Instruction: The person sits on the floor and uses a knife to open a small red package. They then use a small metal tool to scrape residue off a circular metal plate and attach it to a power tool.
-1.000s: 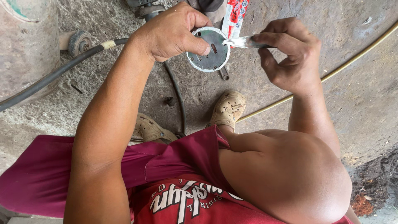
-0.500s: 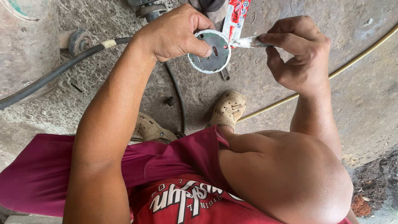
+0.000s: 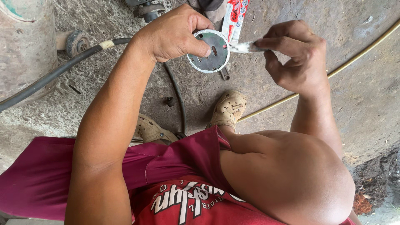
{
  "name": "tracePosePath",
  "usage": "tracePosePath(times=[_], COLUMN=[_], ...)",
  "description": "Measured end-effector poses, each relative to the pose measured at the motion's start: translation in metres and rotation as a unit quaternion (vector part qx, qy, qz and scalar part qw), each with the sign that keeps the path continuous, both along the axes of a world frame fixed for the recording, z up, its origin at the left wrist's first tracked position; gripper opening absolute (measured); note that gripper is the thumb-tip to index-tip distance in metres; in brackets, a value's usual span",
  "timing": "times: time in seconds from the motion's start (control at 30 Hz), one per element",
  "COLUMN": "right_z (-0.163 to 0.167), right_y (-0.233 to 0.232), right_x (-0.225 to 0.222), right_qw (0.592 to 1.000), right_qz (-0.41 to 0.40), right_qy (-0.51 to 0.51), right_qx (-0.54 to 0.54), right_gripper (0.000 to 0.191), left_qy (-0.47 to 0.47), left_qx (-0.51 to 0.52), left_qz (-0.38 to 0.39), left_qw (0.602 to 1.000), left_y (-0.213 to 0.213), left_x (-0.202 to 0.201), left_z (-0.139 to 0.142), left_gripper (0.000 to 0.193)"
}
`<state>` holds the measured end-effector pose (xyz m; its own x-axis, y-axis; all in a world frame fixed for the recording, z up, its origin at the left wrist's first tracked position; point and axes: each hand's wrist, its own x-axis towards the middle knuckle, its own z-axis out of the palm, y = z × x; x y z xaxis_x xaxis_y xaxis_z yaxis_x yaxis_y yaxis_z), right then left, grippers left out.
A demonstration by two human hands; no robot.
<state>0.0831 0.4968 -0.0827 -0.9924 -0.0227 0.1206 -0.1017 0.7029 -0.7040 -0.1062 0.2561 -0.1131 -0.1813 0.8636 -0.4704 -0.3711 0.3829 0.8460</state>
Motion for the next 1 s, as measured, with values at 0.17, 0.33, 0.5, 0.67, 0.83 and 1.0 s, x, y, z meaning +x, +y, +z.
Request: tracePosePath(times=[0.17, 0.33, 0.5, 0.67, 0.83, 1.0], right_z=[-0.005, -0.011, -0.022, -0.032, -0.034, -0.029], right_y=[0.0, 0.012, 0.013, -0.004, -0.028, -0.043], right_x=[0.005, 0.013, 0.028, 0.031, 0.029, 0.024], right_qw=[1.0, 0.992, 0.984, 0.983, 0.983, 0.985], right_qz=[0.0, -0.021, -0.108, -0.113, -0.115, -0.133], right_qy=[0.008, 0.003, -0.02, -0.047, -0.043, -0.035], right_qx=[-0.022, -0.121, -0.14, -0.134, -0.139, -0.099], right_gripper=[0.03, 0.028, 0.015, 0.019, 0.018, 0.024], left_qy=[0.028, -0.094, -0.103, -0.087, -0.078, -0.106], left_qx=[-0.01, 0.065, -0.017, 0.002, 0.045, 0.051], left_qz=[-0.002, 0.075, 0.248, 0.361, 0.389, 0.397], left_qw=[1.0, 0.991, 0.963, 0.929, 0.917, 0.91], left_y=[-0.004, -0.006, -0.006, -0.003, -0.007, -0.007], left_x=[0.0, 0.002, 0.01, 0.018, 0.026, 0.029], left_z=[-0.007, -0.026, -0.037, -0.037, -0.033, -0.027], left_gripper=[0.029, 0.025, 0.018, 0.018, 0.02, 0.018])
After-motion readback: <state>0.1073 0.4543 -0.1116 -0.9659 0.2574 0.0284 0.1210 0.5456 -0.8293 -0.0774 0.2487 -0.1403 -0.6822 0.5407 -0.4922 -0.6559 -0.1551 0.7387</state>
